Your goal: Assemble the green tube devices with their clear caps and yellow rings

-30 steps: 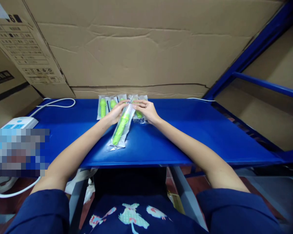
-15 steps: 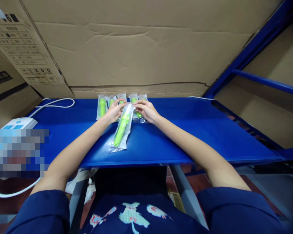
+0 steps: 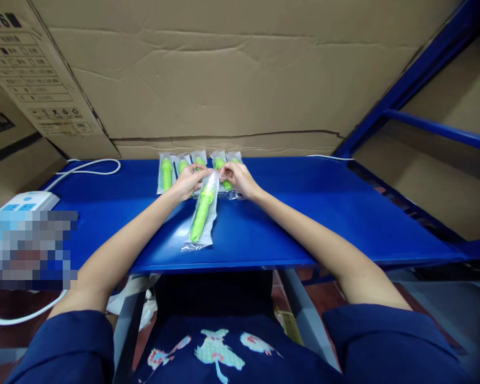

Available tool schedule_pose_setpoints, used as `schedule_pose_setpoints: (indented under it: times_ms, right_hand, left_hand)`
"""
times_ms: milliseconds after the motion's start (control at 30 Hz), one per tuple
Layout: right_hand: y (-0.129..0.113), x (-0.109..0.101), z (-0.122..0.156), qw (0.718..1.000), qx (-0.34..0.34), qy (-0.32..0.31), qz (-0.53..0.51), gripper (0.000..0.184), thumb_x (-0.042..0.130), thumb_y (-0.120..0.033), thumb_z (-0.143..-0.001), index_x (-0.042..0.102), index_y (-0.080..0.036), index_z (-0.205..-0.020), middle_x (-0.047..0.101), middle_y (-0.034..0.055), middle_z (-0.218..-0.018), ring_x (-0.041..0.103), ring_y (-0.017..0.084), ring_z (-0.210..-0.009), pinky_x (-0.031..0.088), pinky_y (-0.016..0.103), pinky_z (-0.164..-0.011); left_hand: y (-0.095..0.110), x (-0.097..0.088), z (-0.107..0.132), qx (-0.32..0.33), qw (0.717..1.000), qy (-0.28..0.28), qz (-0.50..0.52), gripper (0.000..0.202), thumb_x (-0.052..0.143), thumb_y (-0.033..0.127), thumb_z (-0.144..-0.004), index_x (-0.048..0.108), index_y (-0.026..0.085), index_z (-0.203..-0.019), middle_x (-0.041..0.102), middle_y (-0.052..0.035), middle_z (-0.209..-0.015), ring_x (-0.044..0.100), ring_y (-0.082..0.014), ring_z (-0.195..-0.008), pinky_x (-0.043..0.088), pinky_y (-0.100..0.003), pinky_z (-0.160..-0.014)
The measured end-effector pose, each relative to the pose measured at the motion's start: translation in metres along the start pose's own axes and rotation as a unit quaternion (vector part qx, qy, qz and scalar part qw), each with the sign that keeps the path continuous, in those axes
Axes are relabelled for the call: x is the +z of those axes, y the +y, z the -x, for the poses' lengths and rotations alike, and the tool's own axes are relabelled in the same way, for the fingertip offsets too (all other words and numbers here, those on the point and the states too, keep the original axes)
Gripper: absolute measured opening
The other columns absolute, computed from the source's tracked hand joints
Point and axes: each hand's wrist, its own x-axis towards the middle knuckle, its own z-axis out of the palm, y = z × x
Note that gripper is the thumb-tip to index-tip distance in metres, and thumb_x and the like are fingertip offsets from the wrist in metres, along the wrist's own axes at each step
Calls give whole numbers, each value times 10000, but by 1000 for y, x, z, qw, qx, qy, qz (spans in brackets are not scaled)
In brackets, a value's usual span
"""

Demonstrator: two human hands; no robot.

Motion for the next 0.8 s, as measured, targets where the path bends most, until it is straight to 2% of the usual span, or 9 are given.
schedule_pose_setpoints:
  times_ms: [67, 167, 300, 400, 467, 533, 633, 733, 800]
  right_hand:
    - [0, 0, 1, 999, 22, 19, 13, 347, 722, -517, -880, 585, -220, -765, 607, 38, -790, 617, 192, -741, 539, 430, -863]
    - [-2, 2, 3, 996, 78, 37, 29, 407, 830, -513, -809, 560, -219, -887, 625, 31, -807, 612, 182, -705, 526, 403, -795]
    - [-8, 4, 7, 989, 142, -35, 28, 317, 668, -441, -981, 590, -161, -853, 609, 33, -725, 560, 125, -637, 458, 345, -692]
    - [-11, 4, 10, 989, 136, -61, 8, 287, 613, -380, -1023, 616, -140, -865, 603, 18, -722, 551, 95, -649, 415, 315, -668]
    - [-12, 4, 10, 990, 125, -63, -9, 311, 688, -426, -965, 609, -150, -846, 595, 4, -715, 534, 83, -633, 392, 299, -639]
    - [-12, 4, 10, 992, 109, -65, -21, 427, 782, -550, -842, 586, -173, -801, 576, -13, -681, 505, 80, -598, 367, 286, -596]
    - [-13, 4, 11, 994, 82, -65, -25, 588, 840, -708, -655, 561, -204, -772, 541, -37, -631, 457, 83, -549, 330, 269, -547]
    - [-16, 5, 13, 996, 67, -63, -7, 631, 835, -761, -615, 547, -221, -768, 513, -49, -608, 419, 83, -526, 318, 261, -541]
    - [-17, 6, 14, 996, 59, -59, 10, 651, 816, -793, -613, 528, -227, -754, 500, -49, -598, 406, 85, -523, 315, 264, -547]
  left_hand:
    - [1, 2, 2, 3, 1000, 14, -4, 273, 791, 109, -805, 550, 174, -916, 709, -17, -796, 669, -108, -612, 496, -199, -545]
    - [4, 5, 7, 0, 999, 34, -3, 316, 775, 98, -835, 539, 179, -1029, 706, -6, -784, 644, -101, -560, 467, -196, -518]
    - [8, 8, 9, -6, 999, 21, 42, 366, 806, 97, -814, 551, 163, -1067, 762, -62, -983, 712, -126, -690, 564, -251, -657]
    - [8, 7, 7, 6, 998, 11, 56, 389, 849, 110, -774, 577, 152, -1049, 772, -64, -976, 725, -130, -756, 580, -264, -761]
    - [6, 5, 4, 19, 999, 2, 46, 362, 847, 129, -783, 591, 148, -1039, 768, -46, -900, 714, -126, -736, 568, -248, -746]
    - [3, 2, 2, 41, 999, -7, 4, 307, 835, 187, -818, 612, 153, -1027, 742, -16, -800, 674, -109, -663, 528, -216, -669]
    - [-3, 1, 0, 68, 995, -33, -61, 252, 783, 362, -889, 648, 150, -902, 693, -8, -724, 618, -94, -619, 462, -189, -599]
    - [-4, 2, 1, 72, 991, -81, -75, 377, 684, 497, -946, 673, 140, -825, 693, -32, -761, 617, -108, -673, 465, -193, -630]
    - [-3, 3, 3, 81, 989, -96, -76, 373, 665, 490, -960, 683, 145, -819, 676, -18, -747, 590, -103, -662, 452, -190, -631]
